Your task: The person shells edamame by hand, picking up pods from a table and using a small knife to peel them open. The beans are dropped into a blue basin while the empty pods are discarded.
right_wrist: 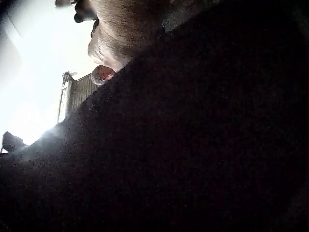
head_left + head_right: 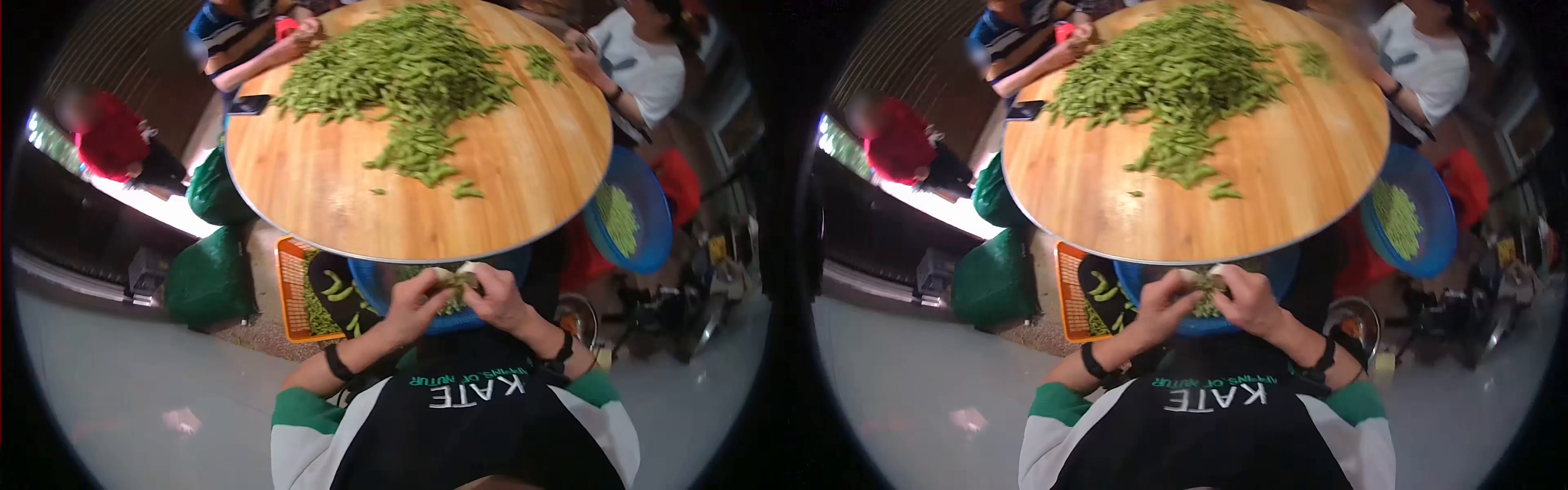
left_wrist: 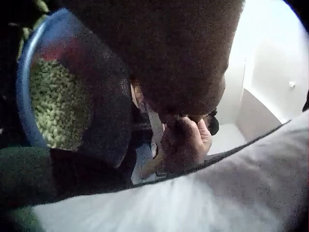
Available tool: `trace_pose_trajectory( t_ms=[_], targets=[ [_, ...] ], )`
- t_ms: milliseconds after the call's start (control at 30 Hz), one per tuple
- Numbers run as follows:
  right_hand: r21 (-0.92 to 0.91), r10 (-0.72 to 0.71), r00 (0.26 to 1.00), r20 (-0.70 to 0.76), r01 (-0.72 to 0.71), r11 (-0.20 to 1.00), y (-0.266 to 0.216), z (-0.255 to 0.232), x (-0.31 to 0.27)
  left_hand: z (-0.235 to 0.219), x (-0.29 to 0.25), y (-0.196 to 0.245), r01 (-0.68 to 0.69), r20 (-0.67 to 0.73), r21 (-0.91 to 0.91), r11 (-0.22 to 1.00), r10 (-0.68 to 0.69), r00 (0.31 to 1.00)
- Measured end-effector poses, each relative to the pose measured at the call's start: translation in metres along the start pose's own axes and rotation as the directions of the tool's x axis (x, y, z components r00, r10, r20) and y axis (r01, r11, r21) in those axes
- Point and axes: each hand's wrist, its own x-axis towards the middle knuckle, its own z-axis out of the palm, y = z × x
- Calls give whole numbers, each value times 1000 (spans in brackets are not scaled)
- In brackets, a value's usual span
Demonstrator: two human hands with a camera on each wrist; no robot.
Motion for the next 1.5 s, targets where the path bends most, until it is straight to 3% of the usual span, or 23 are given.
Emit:
trace_pose_trajectory(
  t_ms=[33,100,133,167,200,233,333,400,500,567,600,700,767,833,867,900,933,967,1000,1100,1200,1333,1500],
  targets=[
    [6,18,999,44,-18,1000,-2,1,0,-11,-1,5,-38,58,97,995,32,998],
    [17,10,999,38,-11,1000,1,6,4,-31,-7,21,-177,1,234,956,182,983],
    [14,23,999,27,-24,1000,3,2,4,-50,-9,32,-161,15,356,920,167,986],
    [33,69,989,127,-74,997,3,-2,4,-69,-12,41,-146,27,475,868,151,988],
    [49,109,967,228,-123,991,3,-4,3,-89,-14,48,-95,64,635,767,70,995],
    [48,117,969,219,-131,990,2,-6,1,-100,-15,53,-56,84,772,633,-14,996],
    [-20,223,932,286,-227,974,2,-8,4,-96,10,59,-90,64,847,523,67,996],
    [72,168,953,252,-192,979,6,-3,2,-80,48,43,-205,113,655,728,174,978],
    [160,219,946,239,-261,952,2,-7,4,-38,111,27,-414,235,608,678,345,909],
    [223,300,910,286,-368,903,4,-10,1,-16,143,1,-415,244,728,546,360,900],
    [219,300,915,268,-361,906,6,-12,0,-9,154,-4,-442,249,716,540,394,885],
    [289,303,933,194,-349,891,10,-15,-5,-5,163,-13,-389,173,712,585,391,904],
    [306,280,949,143,-312,900,11,-21,-5,-8,162,-15,-296,102,643,707,305,947],
    [379,412,895,172,-447,811,7,-26,-4,-10,151,-13,-336,104,628,702,353,930],
    [560,525,808,268,-574,597,13,-22,-6,-12,145,-14,-354,93,618,702,382,919],
    [565,528,806,268,-575,592,13,-24,-5,-12,140,-4,-353,98,619,702,377,921],
    [663,547,799,251,-553,504,14,-28,-1,-10,132,14,-84,14,243,966,83,996],
    [751,571,784,241,-524,402,14,-31,1,-10,121,30,245,63,-184,952,-238,969],
    [789,573,784,237,-500,357,9,-36,6,-11,113,42,304,59,-140,942,-298,953],
    [842,550,785,285,-480,249,3,-37,13,-8,93,52,413,238,-375,830,-344,908],
    [892,425,829,365,-442,97,-3,-38,17,-6,84,44,480,303,-483,732,-375,876],
    [888,371,828,421,-459,18,-2,-35,14,-12,81,31,471,295,-489,734,-370,881],
    [881,378,817,435,-474,11,-8,-33,18,-13,77,26,435,280,-535,724,-335,900]
  ],
)
